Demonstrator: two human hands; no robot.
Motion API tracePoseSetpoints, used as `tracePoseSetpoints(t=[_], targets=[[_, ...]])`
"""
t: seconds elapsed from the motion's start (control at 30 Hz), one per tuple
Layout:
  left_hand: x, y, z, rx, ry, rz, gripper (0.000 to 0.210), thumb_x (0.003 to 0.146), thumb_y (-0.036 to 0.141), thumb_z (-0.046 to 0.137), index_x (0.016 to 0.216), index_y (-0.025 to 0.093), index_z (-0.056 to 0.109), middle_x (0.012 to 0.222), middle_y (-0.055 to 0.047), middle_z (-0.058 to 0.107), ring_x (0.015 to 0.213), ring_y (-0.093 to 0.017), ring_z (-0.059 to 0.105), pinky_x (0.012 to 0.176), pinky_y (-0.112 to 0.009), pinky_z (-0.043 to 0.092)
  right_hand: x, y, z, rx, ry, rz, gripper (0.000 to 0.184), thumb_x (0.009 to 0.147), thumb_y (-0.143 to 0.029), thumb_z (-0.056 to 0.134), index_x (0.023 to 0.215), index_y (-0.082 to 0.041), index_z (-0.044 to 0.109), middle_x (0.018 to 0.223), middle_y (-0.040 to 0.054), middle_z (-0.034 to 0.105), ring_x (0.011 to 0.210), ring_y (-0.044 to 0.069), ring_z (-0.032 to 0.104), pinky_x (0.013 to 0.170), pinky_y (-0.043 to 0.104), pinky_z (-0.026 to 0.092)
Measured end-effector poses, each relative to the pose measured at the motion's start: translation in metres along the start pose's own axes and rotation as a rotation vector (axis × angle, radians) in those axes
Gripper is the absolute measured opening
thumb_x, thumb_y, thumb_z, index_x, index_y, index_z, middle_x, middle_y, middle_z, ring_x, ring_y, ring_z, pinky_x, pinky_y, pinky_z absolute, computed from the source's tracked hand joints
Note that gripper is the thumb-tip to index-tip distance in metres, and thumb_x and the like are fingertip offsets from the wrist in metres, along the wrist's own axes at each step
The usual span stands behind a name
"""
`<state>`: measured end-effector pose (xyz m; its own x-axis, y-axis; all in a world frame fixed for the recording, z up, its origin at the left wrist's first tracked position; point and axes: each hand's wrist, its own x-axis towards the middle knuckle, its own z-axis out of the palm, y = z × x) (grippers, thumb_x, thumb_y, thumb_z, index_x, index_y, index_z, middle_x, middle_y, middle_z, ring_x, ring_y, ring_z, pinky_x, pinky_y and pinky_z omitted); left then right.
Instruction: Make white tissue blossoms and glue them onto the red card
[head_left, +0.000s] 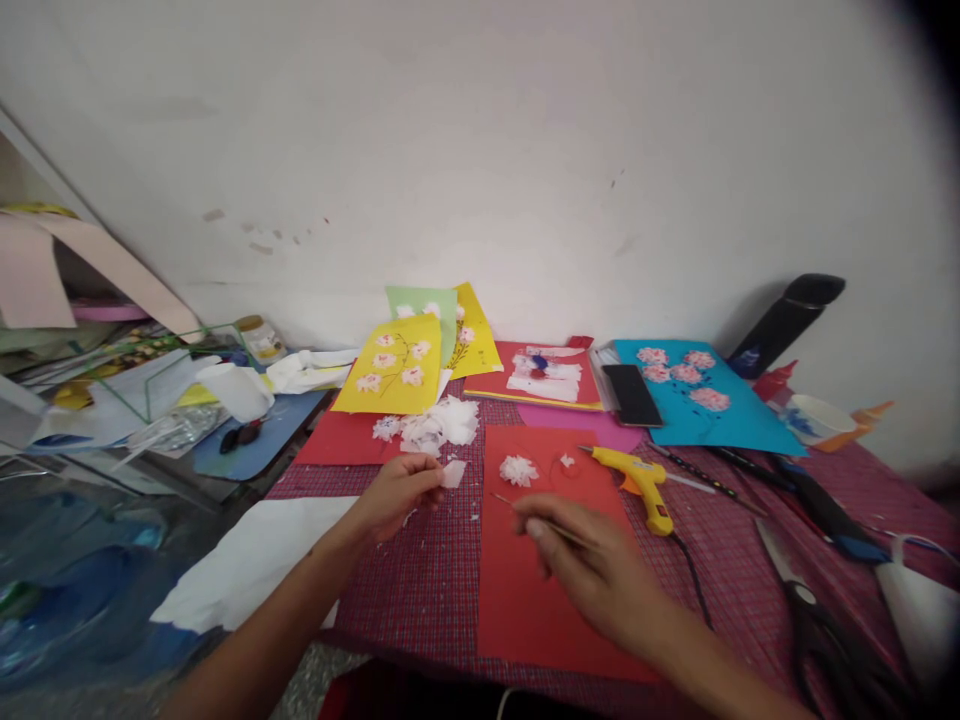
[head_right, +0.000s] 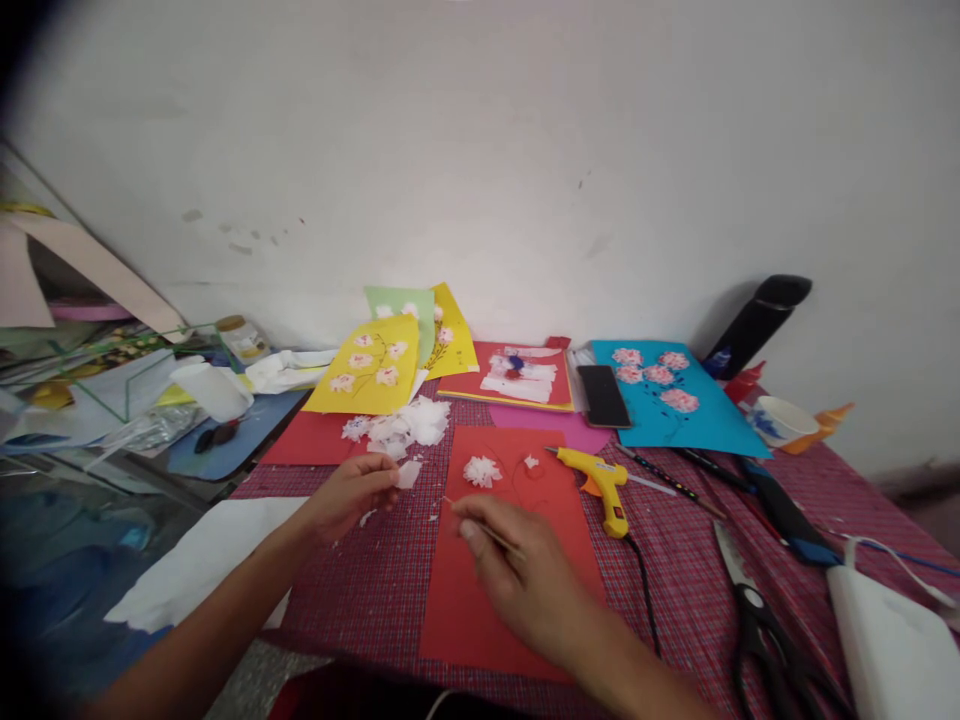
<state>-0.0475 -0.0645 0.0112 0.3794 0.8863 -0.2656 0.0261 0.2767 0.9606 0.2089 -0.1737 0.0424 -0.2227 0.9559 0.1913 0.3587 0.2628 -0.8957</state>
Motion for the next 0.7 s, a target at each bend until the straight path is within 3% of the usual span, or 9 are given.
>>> tracePoseSetpoints(t=[0.1,0.17,0.23,0.37,0.5,0.6,0.7], targets=[[-0.006,-0.003,0.006,-0.018,-0.048,-0.003,0.027,0.074,0.037,0.075,0.077,0.016,0.059,0.069,0.001,0.063,0.058,-0.01,0.057,0.059,-0.023,0.043,0.025,0.004,0.011,-0.014,0.032,-0.023,0.023,0.102,-0.03,0.04,0.114,-0.025,0.06,0.096,0.0039,0.07,0.067,0.015,0.062,0.065,0.028,0.052],[-0.011,-0.007,0.01,-0.005,-0.096,-0.017,0.025,0.076,0.037,0.074,0.077,0.016,0.06,0.067,0.001,0.064,0.057,-0.01,0.057,0.057,-0.023,0.043,0.039,0.006,0.019,-0.097,0.048,-0.029,0.019,0.096,-0.024,0.051,0.113,-0.023,0.059,0.098,0.0055,0.068,0.081,0.019,0.064,0.074,0.032,0.052],[-0.015,-0.012,0.015,0.012,-0.158,-0.03,0.024,0.077,0.036,0.073,0.077,0.015,0.061,0.065,0.001,0.064,0.056,-0.01,0.056,0.057,-0.023,0.043,0.048,0.008,0.027,-0.166,0.02,-0.036,0.025,0.085,-0.016,0.06,0.11,-0.022,0.058,0.1,0.006,0.067,0.089,0.021,0.063,0.077,0.034,0.05],[-0.02,-0.016,0.023,0.032,-0.26,-0.014,0.023,0.078,0.035,0.073,0.077,0.014,0.062,0.064,0.001,0.063,0.056,-0.01,0.055,0.058,-0.024,0.044,0.052,0.011,0.039,-0.16,-0.061,-0.046,0.019,0.079,-0.008,0.059,0.09,-0.022,0.054,0.083,0.0004,0.063,0.073,0.017,0.058,0.063,0.027,0.043],[-0.023,-0.015,0.027,-0.023,-0.331,-0.001,0.027,0.077,0.036,0.076,0.085,0.014,0.064,0.072,0.0,0.064,0.062,-0.011,0.057,0.061,-0.025,0.046,0.047,0.017,0.043,-0.085,-0.006,-0.021,0.012,0.083,-0.011,0.056,0.082,-0.022,0.051,0.07,-0.0031,0.057,0.062,0.014,0.052,0.057,0.025,0.037],[-0.023,-0.016,0.033,-0.06,-0.309,0.01,0.029,0.071,0.031,0.081,0.083,0.013,0.063,0.07,0.001,0.063,0.059,-0.01,0.055,0.059,-0.024,0.044,0.044,0.019,0.043,-0.028,0.054,0.011,0.009,0.085,-0.018,0.057,0.081,-0.023,0.051,0.07,-0.0035,0.055,0.062,0.014,0.05,0.058,0.026,0.038],[-0.022,-0.017,0.044,-0.084,-0.222,0.033,0.025,0.076,0.034,0.077,0.077,0.014,0.061,0.063,0.002,0.06,0.055,-0.01,0.054,0.057,-0.024,0.043,0.042,0.02,0.041,0.057,0.076,0.043,0.009,0.086,-0.024,0.059,0.08,-0.023,0.052,0.071,-0.0037,0.053,0.063,0.014,0.05,0.059,0.026,0.039]])
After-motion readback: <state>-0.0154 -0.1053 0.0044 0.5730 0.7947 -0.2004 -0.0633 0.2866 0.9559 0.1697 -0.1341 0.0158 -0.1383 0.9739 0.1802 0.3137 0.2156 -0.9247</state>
